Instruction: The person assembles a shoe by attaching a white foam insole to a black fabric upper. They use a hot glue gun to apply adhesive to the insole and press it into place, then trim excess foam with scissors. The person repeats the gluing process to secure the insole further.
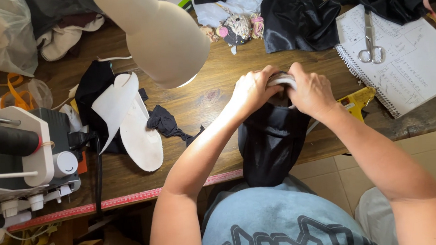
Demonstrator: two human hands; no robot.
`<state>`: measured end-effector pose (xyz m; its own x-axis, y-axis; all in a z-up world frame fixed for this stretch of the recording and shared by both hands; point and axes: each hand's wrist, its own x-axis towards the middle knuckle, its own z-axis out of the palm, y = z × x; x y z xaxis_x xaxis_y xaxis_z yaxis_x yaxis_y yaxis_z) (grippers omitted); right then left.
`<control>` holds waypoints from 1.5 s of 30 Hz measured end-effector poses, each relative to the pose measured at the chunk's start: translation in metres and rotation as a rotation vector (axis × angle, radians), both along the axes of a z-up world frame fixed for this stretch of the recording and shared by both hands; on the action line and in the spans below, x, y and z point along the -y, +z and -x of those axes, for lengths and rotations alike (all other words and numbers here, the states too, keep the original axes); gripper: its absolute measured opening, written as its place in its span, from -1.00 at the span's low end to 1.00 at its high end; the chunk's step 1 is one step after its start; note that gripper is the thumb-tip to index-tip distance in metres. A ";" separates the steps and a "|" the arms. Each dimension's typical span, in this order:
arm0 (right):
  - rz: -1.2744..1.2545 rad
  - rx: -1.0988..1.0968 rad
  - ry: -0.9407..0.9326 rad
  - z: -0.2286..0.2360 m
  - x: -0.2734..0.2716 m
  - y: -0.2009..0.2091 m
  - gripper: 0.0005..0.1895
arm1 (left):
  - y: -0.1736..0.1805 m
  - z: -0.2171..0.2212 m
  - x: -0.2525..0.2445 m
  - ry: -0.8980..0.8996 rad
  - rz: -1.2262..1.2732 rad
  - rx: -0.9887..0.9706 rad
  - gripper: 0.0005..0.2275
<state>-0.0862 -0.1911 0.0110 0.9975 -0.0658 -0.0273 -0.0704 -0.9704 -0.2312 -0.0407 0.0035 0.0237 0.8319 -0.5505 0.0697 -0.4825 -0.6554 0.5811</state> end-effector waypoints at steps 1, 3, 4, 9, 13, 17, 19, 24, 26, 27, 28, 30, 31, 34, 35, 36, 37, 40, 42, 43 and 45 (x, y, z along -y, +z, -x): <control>0.032 0.005 0.013 -0.002 -0.001 0.001 -0.66 | 0.000 0.000 0.003 -0.009 0.013 0.003 -0.70; 0.067 0.014 0.026 -0.006 0.001 -0.004 -0.67 | -0.010 -0.005 0.011 -0.018 0.029 0.011 -0.74; 0.081 0.014 0.035 -0.008 0.004 -0.009 -0.67 | -0.019 -0.010 0.015 -0.011 -0.023 0.046 -0.75; 0.068 0.022 0.061 0.000 0.001 -0.007 -0.69 | -0.027 -0.013 0.029 -0.006 -0.064 0.180 -0.83; -0.017 -0.029 0.091 0.002 0.001 0.005 -0.67 | -0.030 -0.015 0.031 -0.052 -0.075 0.298 -0.86; 0.162 -0.002 0.091 -0.007 0.000 -0.010 -0.66 | -0.024 -0.007 0.030 -0.058 -0.105 0.444 -0.87; 0.168 -0.008 0.087 -0.004 -0.006 0.001 -0.67 | -0.042 -0.016 0.030 -0.059 -0.052 0.417 -0.86; -0.031 -0.022 0.056 0.011 -0.007 0.011 -0.65 | -0.013 -0.010 0.004 -0.064 0.261 -0.028 -0.65; -0.176 0.209 0.112 0.021 -0.009 0.010 -0.61 | 0.013 0.002 -0.002 -0.057 0.428 -0.269 -0.64; -0.176 0.207 0.112 0.023 -0.011 0.015 -0.61 | 0.004 -0.002 0.002 -0.056 0.428 -0.271 -0.64; -0.217 0.348 0.169 0.025 -0.013 0.020 -0.68 | -0.005 -0.007 0.005 -0.047 0.369 -0.262 -0.64; -0.258 0.485 0.225 0.025 -0.014 0.026 -0.76 | -0.013 -0.012 0.010 -0.037 0.312 -0.258 -0.65; -0.287 0.517 0.253 0.026 -0.013 0.026 -0.78 | -0.012 -0.011 0.011 -0.023 0.296 -0.241 -0.65; -0.295 0.584 0.272 0.023 -0.005 0.006 -0.81 | -0.009 -0.009 0.007 -0.012 0.350 -0.251 -0.66; -0.273 0.621 0.261 0.022 -0.001 -0.004 -0.81 | -0.008 -0.009 0.005 -0.019 0.420 -0.277 -0.66; -0.273 0.620 0.258 0.022 0.000 -0.009 -0.81 | -0.015 -0.006 0.004 -0.021 0.419 -0.279 -0.66; -0.268 0.659 0.253 0.020 0.001 -0.013 -0.81 | -0.022 -0.005 0.003 -0.024 0.583 -0.366 -0.66; -0.306 0.712 0.218 0.021 -0.003 -0.019 -0.80 | -0.037 -0.006 0.002 -0.039 0.802 -0.455 -0.68; -0.344 0.728 0.193 0.023 -0.011 -0.015 -0.79 | -0.045 -0.008 0.004 -0.050 0.862 -0.453 -0.71; -0.459 0.719 0.144 0.026 -0.016 -0.010 -0.80 | -0.050 -0.008 0.006 -0.042 0.891 -0.422 -0.74; -0.573 0.706 0.094 0.030 -0.025 -0.006 -0.80 | -0.054 -0.005 0.008 -0.032 0.920 -0.392 -0.77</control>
